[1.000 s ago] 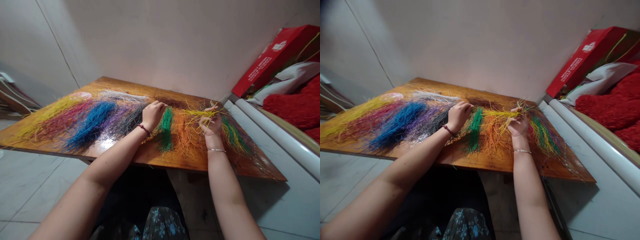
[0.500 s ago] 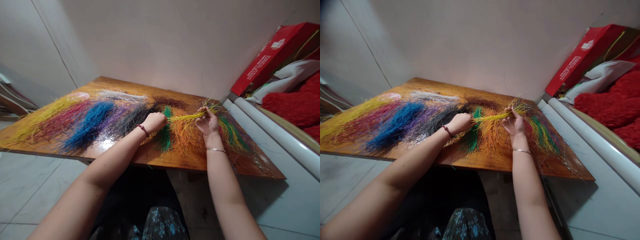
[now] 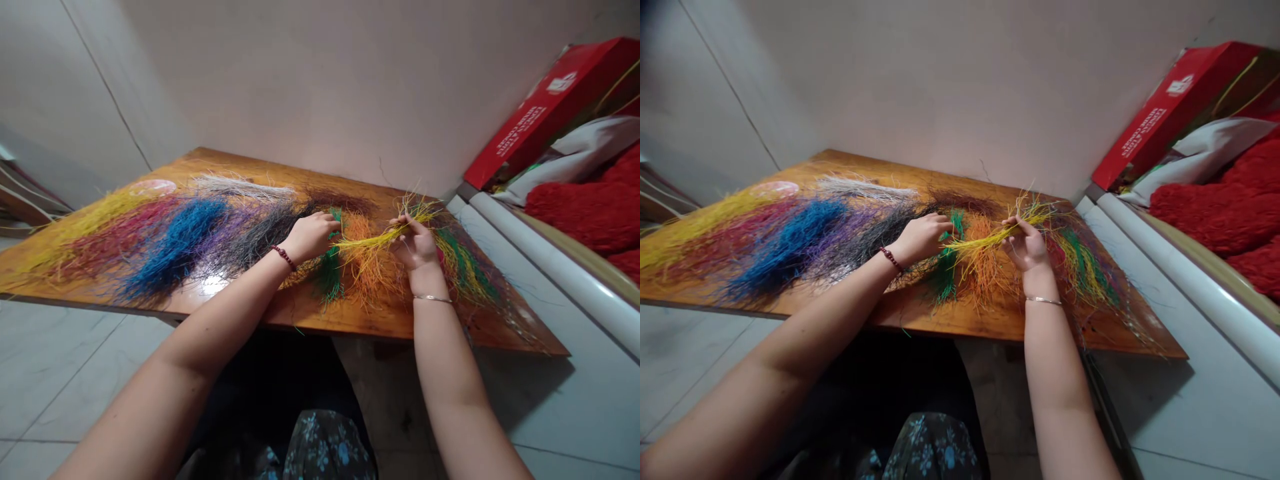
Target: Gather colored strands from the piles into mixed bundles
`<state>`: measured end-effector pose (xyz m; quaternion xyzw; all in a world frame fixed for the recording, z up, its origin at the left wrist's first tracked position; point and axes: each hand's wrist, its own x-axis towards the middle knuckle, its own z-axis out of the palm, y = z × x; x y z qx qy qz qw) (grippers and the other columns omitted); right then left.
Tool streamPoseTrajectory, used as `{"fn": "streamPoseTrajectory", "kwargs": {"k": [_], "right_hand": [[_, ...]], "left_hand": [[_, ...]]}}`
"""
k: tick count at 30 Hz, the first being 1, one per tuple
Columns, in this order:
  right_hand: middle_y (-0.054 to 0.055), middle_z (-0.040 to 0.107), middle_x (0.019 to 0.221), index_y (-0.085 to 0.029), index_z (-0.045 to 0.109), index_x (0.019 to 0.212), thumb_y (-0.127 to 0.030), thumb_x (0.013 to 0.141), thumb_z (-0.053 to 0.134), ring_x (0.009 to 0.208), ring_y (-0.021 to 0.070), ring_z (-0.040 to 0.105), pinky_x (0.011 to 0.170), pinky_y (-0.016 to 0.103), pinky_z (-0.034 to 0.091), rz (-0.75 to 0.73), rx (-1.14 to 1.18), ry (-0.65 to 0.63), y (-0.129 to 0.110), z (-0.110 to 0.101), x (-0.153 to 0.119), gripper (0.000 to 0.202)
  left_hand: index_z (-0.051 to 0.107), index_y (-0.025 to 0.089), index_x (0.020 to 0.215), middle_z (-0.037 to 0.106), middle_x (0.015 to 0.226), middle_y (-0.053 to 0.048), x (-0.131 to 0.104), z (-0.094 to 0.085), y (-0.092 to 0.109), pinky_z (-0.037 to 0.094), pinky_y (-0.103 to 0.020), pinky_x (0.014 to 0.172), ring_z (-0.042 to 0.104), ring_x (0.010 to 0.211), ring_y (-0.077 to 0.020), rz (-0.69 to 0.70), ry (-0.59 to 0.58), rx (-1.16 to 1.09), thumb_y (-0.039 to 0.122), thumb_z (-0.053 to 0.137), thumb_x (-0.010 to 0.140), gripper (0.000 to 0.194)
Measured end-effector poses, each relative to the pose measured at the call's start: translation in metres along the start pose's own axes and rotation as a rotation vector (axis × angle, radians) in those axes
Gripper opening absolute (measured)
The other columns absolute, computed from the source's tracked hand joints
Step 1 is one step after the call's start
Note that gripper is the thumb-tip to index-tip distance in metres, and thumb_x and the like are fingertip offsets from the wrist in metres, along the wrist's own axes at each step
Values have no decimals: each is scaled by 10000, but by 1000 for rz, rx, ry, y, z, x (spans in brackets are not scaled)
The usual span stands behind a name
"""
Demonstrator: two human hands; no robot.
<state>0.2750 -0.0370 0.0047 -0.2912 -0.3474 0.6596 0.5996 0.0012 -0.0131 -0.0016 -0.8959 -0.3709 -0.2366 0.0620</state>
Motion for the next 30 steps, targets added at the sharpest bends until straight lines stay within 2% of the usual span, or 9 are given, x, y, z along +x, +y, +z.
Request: {"fn": "streamPoseTrajectory", "kwargs": {"k": [3,7,13,17,22,27,30], "right_hand": [[-36,573,718,-192,496,724,-227,861,631,442,34,454,422,145,448,-6,-39,-118,-2,4,-3,196],[-43,383,642,-198,353,668,-199,872,557,409,60,253,416,177,391,20,-95,-151,-4,12,-6,288],[-31,225,614,-203,286,641,-250,883,518,493,117,221,489,215,359,50,-229,-181,1,15,-5,338],[-20,226,595,-195,324,608,-264,909,484,524,132,213,541,237,339,58,-333,-243,6,20,-10,347],[-8,253,567,-194,357,562,-364,946,451,526,140,191,533,277,263,102,-523,-376,9,19,-19,430],[3,333,579,-195,412,565,-405,923,523,539,137,259,571,299,277,195,-696,-527,14,16,-17,429],[3,366,605,-185,439,583,-429,919,559,550,126,292,570,294,271,272,-751,-554,19,20,-15,432]], "left_hand": [[706,208,980,676,961,-70,1,1,1,461,-291,725,600,948,-216,-29,75,1,357,418,972,324],[706,203,968,682,949,-69,2,2,1,454,-282,729,605,951,-205,-34,96,15,348,406,986,334],[705,206,974,691,943,-66,2,2,2,455,-284,725,617,940,-205,-35,112,15,352,407,990,332],[701,215,1011,702,952,-57,2,5,2,454,-278,746,626,942,-195,-38,150,-47,357,425,989,311],[702,229,1043,714,1012,-38,4,8,3,439,-256,721,633,895,-166,-72,227,-215,346,464,977,274],[717,191,1044,727,945,-50,9,11,3,431,-239,689,600,736,-124,-127,238,-564,352,525,946,269],[721,149,1025,722,896,-65,15,17,0,438,-239,669,586,705,-119,-144,233,-838,373,577,913,290]]}}
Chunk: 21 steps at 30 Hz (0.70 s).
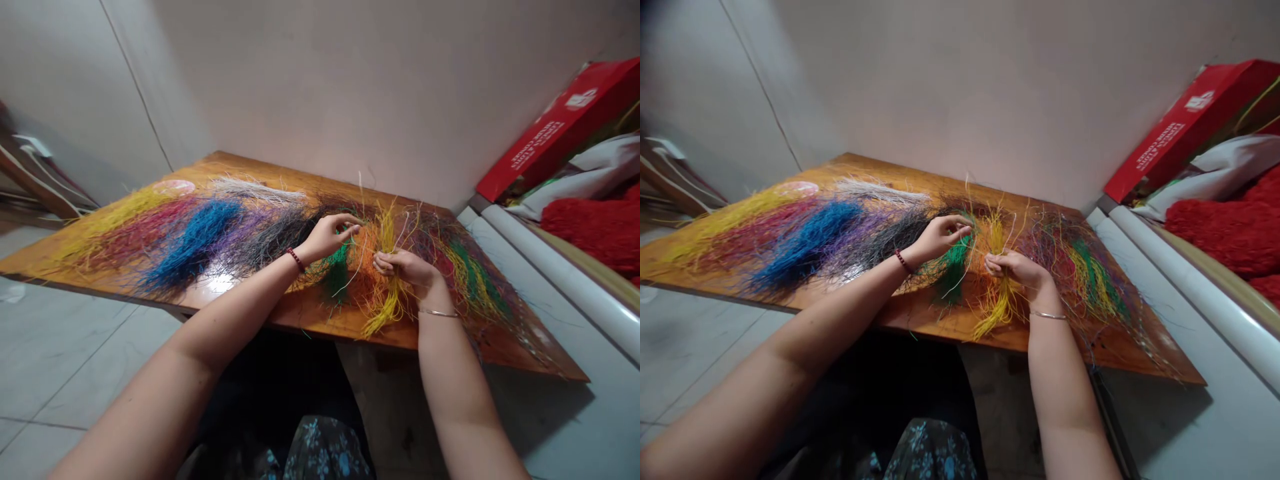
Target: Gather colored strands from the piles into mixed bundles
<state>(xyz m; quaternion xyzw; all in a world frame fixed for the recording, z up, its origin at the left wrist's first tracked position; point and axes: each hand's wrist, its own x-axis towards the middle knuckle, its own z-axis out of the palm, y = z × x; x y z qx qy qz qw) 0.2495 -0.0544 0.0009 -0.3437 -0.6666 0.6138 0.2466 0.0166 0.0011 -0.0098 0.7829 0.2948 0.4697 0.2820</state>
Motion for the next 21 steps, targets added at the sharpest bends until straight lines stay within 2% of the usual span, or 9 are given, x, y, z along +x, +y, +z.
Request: {"fn": "streamPoseTrajectory", "kwargs": {"k": [5,10,16,21], "right_hand": [[-14,342,603,-185,423,589,-456,906,592,547,115,288,565,284,274,30,23,-8,-2,8,6,450],[-20,335,605,-186,419,597,-473,897,603,541,110,281,557,282,264,13,34,4,-1,7,7,454],[-22,328,611,-187,408,600,-481,902,595,538,108,280,556,282,267,24,27,18,-3,8,7,461],[-21,335,614,-184,419,602,-478,887,619,551,109,290,559,279,265,35,37,16,-3,9,8,456]], "left_hand": [[708,85,994,718,931,-110,5,1,-3,468,-250,695,620,752,-133,-125,6,-316,392,650,856,341],[696,86,949,715,928,-110,5,0,-2,483,-281,790,639,813,-145,-194,-1,-426,416,710,804,360],[708,91,852,713,881,-94,4,2,-6,466,-312,848,625,815,-141,-215,-153,-512,500,735,756,421],[716,97,854,717,901,-98,3,2,-2,460,-317,860,624,823,-141,-242,-144,-524,503,744,744,421]]}}
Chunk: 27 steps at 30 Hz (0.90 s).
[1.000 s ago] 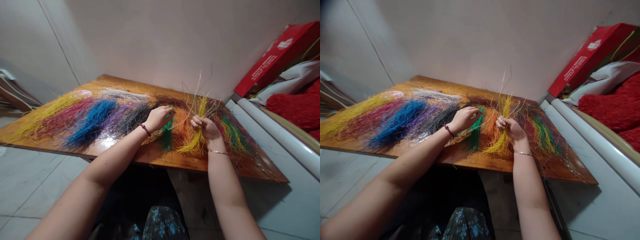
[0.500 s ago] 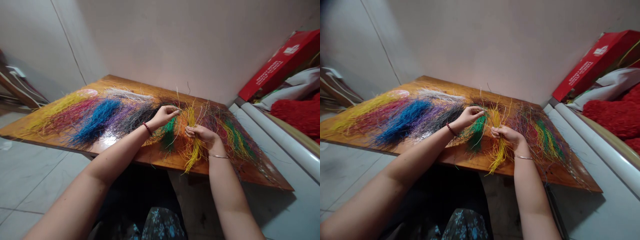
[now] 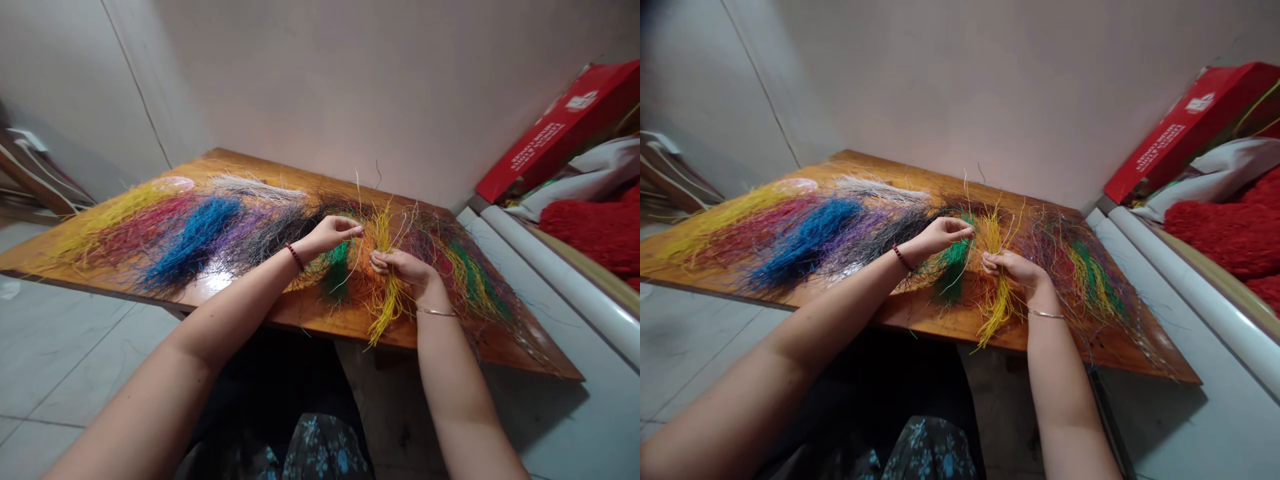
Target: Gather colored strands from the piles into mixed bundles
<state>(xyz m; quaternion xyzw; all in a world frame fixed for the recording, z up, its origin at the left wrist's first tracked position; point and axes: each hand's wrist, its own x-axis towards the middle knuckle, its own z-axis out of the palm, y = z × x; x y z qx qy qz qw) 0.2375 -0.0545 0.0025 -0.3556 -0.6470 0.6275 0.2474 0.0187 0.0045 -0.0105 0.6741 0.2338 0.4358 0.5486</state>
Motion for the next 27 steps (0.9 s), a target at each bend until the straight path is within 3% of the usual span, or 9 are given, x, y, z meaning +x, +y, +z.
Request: {"fn": "streamPoseTrajectory", "kwargs": {"k": [5,14,22,27], "right_hand": [[-18,337,625,-186,414,597,-471,905,599,553,111,285,562,279,278,7,-12,-2,5,-3,2,459],[-19,336,624,-181,419,611,-452,930,569,568,111,303,588,278,287,17,-31,2,6,-4,2,445],[-14,356,631,-181,417,610,-426,942,558,574,112,317,594,271,305,17,-26,-1,11,-4,3,436],[-12,359,626,-184,428,607,-432,949,547,571,117,318,605,276,315,16,-36,-4,11,-6,3,439]], "left_hand": [[716,98,890,720,918,-110,1,1,-3,467,-320,852,637,838,-157,-2,26,1,496,756,732,430],[719,111,935,711,927,-86,1,0,2,458,-279,787,604,824,-148,12,208,13,499,737,754,429],[688,135,864,621,690,-25,-5,3,12,431,-261,666,531,678,-118,-18,237,-39,464,752,772,347],[689,128,847,640,722,-42,-5,4,13,441,-265,687,540,699,-125,-3,247,-33,485,745,770,368]]}}
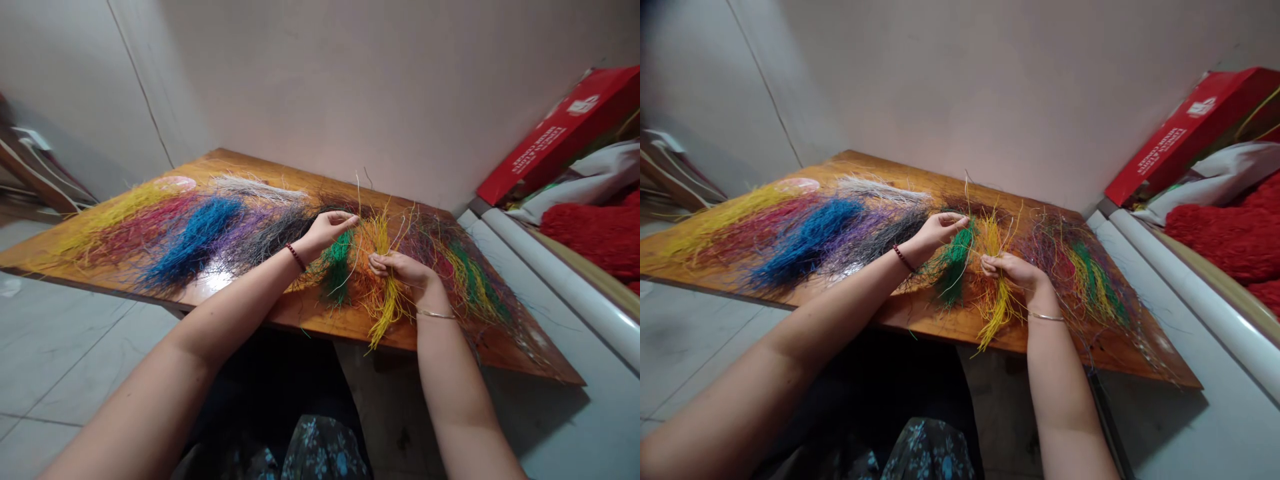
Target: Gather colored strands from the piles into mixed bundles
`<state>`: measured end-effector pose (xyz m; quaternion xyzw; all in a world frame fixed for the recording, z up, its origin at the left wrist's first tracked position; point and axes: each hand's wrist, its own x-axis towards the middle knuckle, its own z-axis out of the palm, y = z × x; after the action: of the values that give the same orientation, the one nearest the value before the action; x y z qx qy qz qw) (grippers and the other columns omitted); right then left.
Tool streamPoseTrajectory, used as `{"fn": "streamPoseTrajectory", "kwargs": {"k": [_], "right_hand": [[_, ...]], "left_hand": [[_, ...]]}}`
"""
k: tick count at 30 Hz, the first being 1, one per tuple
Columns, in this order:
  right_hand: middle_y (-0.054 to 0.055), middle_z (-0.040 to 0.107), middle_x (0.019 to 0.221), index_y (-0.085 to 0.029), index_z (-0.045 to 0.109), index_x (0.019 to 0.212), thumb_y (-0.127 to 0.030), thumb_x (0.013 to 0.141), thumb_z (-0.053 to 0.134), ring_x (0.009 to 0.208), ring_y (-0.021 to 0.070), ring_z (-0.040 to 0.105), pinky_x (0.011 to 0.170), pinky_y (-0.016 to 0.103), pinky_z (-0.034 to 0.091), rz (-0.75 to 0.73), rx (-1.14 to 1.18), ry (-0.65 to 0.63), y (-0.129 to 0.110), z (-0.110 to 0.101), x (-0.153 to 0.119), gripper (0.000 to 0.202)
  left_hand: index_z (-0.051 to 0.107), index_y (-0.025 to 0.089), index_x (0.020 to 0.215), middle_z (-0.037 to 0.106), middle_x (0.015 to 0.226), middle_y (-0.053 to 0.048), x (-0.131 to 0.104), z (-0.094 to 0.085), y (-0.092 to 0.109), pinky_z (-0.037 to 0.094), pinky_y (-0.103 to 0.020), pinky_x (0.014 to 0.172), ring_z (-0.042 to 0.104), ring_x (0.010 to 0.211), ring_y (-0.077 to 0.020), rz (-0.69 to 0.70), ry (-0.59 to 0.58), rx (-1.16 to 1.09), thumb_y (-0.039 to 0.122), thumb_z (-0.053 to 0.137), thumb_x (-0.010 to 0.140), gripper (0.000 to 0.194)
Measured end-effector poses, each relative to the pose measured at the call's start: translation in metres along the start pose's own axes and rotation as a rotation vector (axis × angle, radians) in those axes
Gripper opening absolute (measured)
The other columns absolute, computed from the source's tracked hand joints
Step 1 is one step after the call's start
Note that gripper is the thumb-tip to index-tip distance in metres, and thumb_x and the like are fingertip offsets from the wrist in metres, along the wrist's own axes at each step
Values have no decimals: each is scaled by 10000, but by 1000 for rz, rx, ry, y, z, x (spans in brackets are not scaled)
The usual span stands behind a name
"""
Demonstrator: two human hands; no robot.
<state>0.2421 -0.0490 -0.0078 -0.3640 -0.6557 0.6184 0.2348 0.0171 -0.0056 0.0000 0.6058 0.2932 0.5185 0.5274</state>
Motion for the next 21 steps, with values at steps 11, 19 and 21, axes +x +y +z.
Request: {"fn": "streamPoseTrajectory", "kwargs": {"k": [11,19,21], "right_hand": [[-16,358,640,-182,428,618,-417,951,547,577,114,321,620,281,311,-2,3,18,1,0,0,424],[-19,349,624,-183,417,614,-430,952,539,575,116,303,628,287,282,4,-2,-4,-3,1,0,435],[-19,348,623,-183,414,615,-437,951,536,575,117,302,628,289,278,-3,-2,-9,-4,1,0,438]], "left_hand": [[650,142,845,664,802,-43,-2,1,5,438,-251,683,547,707,-109,-29,32,14,440,720,807,309],[640,150,871,676,889,-52,0,-1,2,434,-225,690,551,731,-101,-18,111,-72,418,738,781,299],[630,153,848,661,860,-38,1,-1,0,433,-216,698,550,733,-95,4,131,-114,423,752,762,308]]}}
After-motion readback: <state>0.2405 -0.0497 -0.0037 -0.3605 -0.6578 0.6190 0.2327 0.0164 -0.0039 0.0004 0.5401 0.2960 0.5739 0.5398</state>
